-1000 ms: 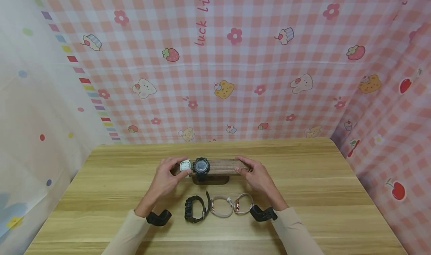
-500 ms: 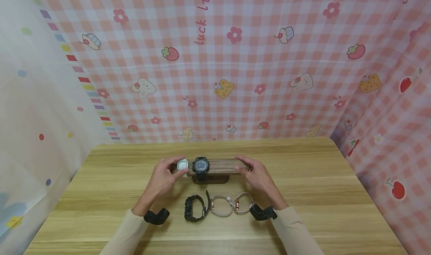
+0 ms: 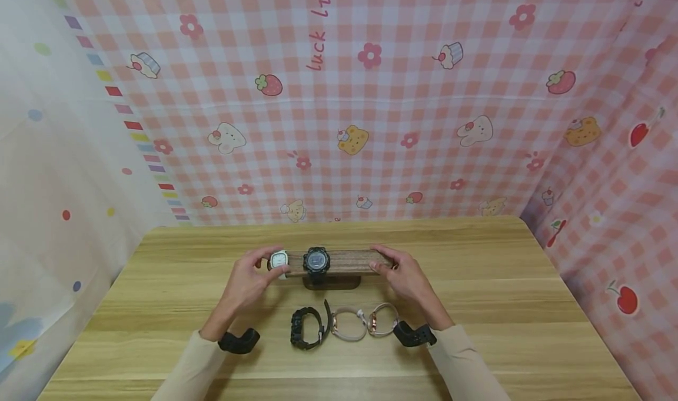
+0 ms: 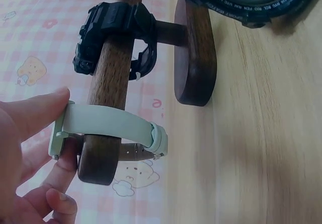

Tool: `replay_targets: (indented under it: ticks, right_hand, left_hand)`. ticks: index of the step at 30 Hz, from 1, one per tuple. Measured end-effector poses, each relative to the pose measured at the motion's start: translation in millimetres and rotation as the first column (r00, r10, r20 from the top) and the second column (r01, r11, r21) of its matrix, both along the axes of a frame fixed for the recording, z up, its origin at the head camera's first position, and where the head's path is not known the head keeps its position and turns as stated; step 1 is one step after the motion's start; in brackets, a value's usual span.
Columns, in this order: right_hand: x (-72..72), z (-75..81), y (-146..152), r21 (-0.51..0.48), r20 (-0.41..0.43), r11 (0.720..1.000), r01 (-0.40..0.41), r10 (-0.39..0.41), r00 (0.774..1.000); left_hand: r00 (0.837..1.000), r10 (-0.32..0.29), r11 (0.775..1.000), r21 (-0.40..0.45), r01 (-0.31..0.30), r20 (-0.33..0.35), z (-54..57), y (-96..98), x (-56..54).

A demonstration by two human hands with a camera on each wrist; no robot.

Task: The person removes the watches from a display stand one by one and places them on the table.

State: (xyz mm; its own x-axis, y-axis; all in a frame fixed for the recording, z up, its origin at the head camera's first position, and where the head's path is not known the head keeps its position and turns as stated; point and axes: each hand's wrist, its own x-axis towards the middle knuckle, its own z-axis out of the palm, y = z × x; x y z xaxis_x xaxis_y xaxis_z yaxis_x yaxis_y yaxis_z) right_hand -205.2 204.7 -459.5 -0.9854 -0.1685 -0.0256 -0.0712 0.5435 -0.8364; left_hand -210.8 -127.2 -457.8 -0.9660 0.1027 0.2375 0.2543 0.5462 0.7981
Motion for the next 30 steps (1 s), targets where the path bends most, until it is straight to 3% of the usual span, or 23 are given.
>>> replay_targets:
  ticks: [9,15,30]
  right_hand:
    - [0.1,-0.6,0,0.001,0.007,1.0,0.003,-0.004,1.0]
    - [0.8,-0.2,0,-0.001,0.009,1.0,0.0,0.0,1.0]
    - [0.8,0.7,0,-0.014,0.009,1.0,-0.009,0.01,1.0]
  left_hand:
    - [0.999,0.032,0.999,-0.005,-0.032,0.005,-1.3,-11.5,2.0]
    - [0.998,0.053,0.998,-0.024,-0.054,-0.04,-2.0,-20.1,4.8]
    - [0.994,0.007,0.995,-0.094,-0.018,-0.11,-3.0,-37.7,23.9]
